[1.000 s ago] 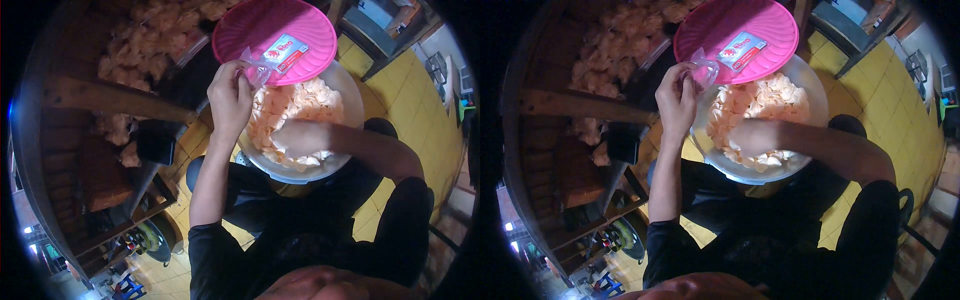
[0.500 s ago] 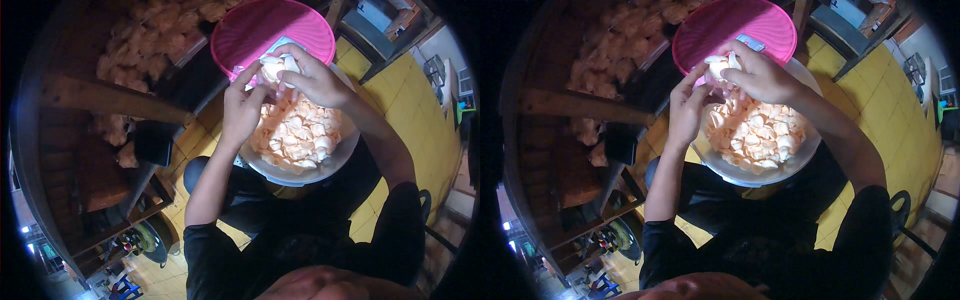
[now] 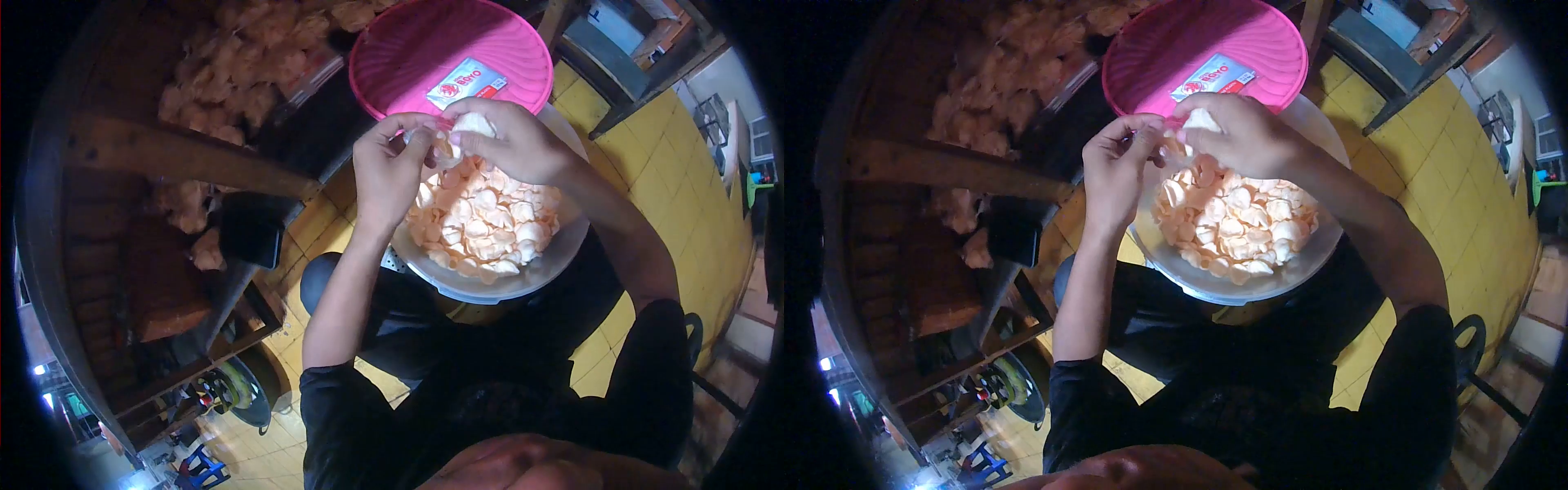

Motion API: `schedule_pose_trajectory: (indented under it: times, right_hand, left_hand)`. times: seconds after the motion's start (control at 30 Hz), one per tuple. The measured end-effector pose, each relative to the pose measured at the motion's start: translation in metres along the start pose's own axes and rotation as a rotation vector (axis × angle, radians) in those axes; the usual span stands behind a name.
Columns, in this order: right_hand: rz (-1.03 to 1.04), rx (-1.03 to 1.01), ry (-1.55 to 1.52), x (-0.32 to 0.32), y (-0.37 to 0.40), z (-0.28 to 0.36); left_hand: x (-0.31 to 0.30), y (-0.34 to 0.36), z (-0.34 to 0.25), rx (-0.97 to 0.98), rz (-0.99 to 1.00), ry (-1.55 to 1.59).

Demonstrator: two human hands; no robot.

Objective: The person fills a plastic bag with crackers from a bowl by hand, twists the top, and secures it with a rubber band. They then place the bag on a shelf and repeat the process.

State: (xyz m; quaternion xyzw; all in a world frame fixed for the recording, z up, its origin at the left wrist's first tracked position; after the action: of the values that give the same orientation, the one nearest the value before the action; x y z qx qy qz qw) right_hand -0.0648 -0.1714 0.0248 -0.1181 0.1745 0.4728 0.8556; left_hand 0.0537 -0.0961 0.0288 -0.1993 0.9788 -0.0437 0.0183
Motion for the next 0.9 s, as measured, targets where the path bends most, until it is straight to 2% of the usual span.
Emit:
schedule_pose_trajectory:
  times: [0.03,0.1,0.13,0.2,0.27,0.3,0.37,0.43,0.47,0.5,0.6,0.67,0.7,0.77,0.8,0.87,0.9]
  right_hand:
    - [0.001,0.0,0.0,0.001,-0.001,0.002]
    - [0.012,0.119,-0.273,0.008,0.0,-0.006]
    - [0.009,0.12,-0.272,0.007,0.0,-0.007]
    - [0.174,0.197,-0.416,0.026,0.002,-0.014]
    - [0.195,0.183,-0.312,0.029,0.0,-0.023]
    - [0.216,0.169,-0.207,0.031,0.0,-0.022]
    - [0.2,0.173,-0.145,0.026,0.001,-0.019]
    - [0.189,0.177,-0.082,0.025,0.002,-0.018]
    - [0.106,0.035,0.078,0.016,0.0,-0.006]
    - [0.02,-0.108,0.238,0.01,0.001,0.009]
    - [-0.033,-0.093,0.295,0.004,0.004,0.011]
    - [0.011,-0.084,0.207,0.004,0.0,-0.006]
    - [0.048,-0.078,0.122,0.008,0.0,-0.01]
    - [0.084,-0.047,0.169,0.008,0.003,-0.013]
    - [0.113,-0.021,0.219,0.01,0.004,-0.014]
    - [0.078,-0.041,0.301,0.018,0.006,-0.013]
    - [0.04,-0.063,0.385,0.019,0.007,-0.011]
  left_hand:
    - [-0.001,0.0,0.0,-0.006,-0.004,0.048]
    - [-0.001,0.0,0.0,-0.011,-0.003,0.095]
    - [-0.001,0.0,0.0,-0.016,-0.004,0.153]
    - [-0.003,0.0,0.004,-0.023,-0.004,0.21]
    - [0.001,0.001,-0.009,0.209,0.067,-0.337]
    - [0.001,0.002,-0.011,0.211,0.068,-0.337]
    - [0.008,0.008,-0.02,0.296,0.071,-0.573]
    - [0.009,0.007,-0.014,0.318,0.08,-0.664]
    - [0.011,0.008,-0.012,0.339,0.088,-0.757]
    - [0.012,0.009,-0.013,0.338,0.085,-0.757]
    - [0.018,0.01,-0.01,0.274,0.098,-0.718]
    - [0.013,0.007,0.008,0.033,0.099,-0.548]
    - [0.013,0.007,0.006,0.019,0.098,-0.546]
    - [0.017,0.006,0.018,-0.17,0.162,-0.29]
    - [0.018,0.007,0.021,-0.175,0.159,-0.288]
    - [0.025,0.007,0.011,0.014,0.168,-0.48]
    - [0.026,0.007,0.011,0.014,0.168,-0.48]
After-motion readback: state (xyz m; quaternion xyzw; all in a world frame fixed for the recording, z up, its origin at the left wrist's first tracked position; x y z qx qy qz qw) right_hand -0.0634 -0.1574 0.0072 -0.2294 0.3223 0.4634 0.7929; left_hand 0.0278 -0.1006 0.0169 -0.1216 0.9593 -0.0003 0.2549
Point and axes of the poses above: each hand's wrist, its own y-axis away from the middle knuckle, its own x-axis out of the palm, z = x × y, the point moved 10 cm from there along -y, towards the middle knuckle, and after that the axes turned 2 degrees about y, right-handed, at the moved point
